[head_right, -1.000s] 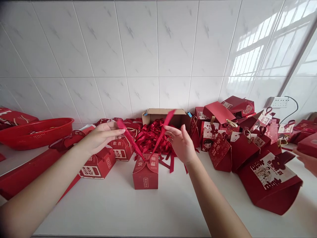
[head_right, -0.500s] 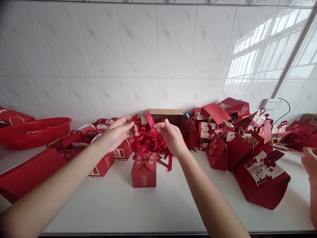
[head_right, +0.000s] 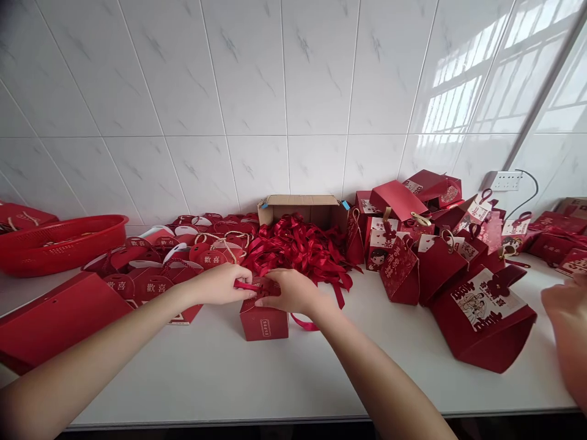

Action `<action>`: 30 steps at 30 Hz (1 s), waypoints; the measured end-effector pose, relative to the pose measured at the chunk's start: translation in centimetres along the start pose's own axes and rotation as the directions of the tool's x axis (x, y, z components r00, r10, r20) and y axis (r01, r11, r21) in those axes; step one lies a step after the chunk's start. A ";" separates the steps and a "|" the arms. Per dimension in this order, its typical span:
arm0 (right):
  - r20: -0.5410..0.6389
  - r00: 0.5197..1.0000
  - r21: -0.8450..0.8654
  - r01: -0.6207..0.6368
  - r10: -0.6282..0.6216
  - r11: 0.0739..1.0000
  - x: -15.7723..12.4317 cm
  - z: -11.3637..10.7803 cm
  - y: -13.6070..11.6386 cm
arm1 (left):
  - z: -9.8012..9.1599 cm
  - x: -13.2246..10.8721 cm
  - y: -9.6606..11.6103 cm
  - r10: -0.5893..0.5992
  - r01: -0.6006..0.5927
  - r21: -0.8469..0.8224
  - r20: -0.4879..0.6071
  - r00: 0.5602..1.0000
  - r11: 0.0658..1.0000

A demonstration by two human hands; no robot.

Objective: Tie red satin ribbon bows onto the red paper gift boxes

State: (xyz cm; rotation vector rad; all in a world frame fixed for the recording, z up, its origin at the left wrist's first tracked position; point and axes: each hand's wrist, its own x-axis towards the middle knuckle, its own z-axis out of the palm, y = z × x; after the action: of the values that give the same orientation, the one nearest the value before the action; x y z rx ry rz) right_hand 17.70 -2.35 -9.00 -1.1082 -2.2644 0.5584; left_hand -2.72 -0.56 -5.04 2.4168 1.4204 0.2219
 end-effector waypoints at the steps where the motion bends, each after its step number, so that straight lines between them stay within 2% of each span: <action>1: 0.028 1.000 0.018 -0.006 0.005 1.000 0.1 0.4 0.0 | -0.1 0.1 0.1 0.013 -0.012 -0.020 0.022 1.000 1.000; 7: 0.008 1.000 0.098 0.021 -0.022 0.995 -0.1 0.9 0.3 | 0.5 0.7 1.6 0.110 -0.093 -0.188 0.081 0.991 0.978; 12: 0.002 1.000 0.093 -0.016 0.016 0.996 -0.1 1.1 0.4 | 1.3 1.3 2.4 0.109 -0.091 -0.246 0.061 0.992 0.965; 17: -0.010 1.000 0.099 -0.001 0.002 0.995 -0.3 1.1 0.5 | 1.2 0.9 0.9 0.009 -0.012 -0.220 -0.013 1.000 0.975; 22: 0.002 1.000 0.073 -0.028 0.028 0.997 -0.3 1.2 0.5 | 1.3 0.1 -0.9 -0.066 0.059 -0.195 -0.028 0.997 0.979; 27: 0.004 0.997 0.086 -0.082 0.082 0.993 -0.3 1.5 0.8 | 1.5 -0.2 -0.9 -0.084 0.074 -0.192 -0.045 0.995 0.979; 30: -0.001 0.998 0.092 -0.064 0.065 0.994 -0.3 1.5 0.8 | 1.4 -0.3 -0.6 -0.072 0.058 -0.196 -0.064 0.995 0.979</action>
State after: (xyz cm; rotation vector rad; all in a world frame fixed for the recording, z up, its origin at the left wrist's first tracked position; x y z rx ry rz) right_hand 17.40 -2.33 -10.74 -1.1387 -2.1827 0.6788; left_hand -2.90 -0.86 -6.58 2.2215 1.4332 0.4141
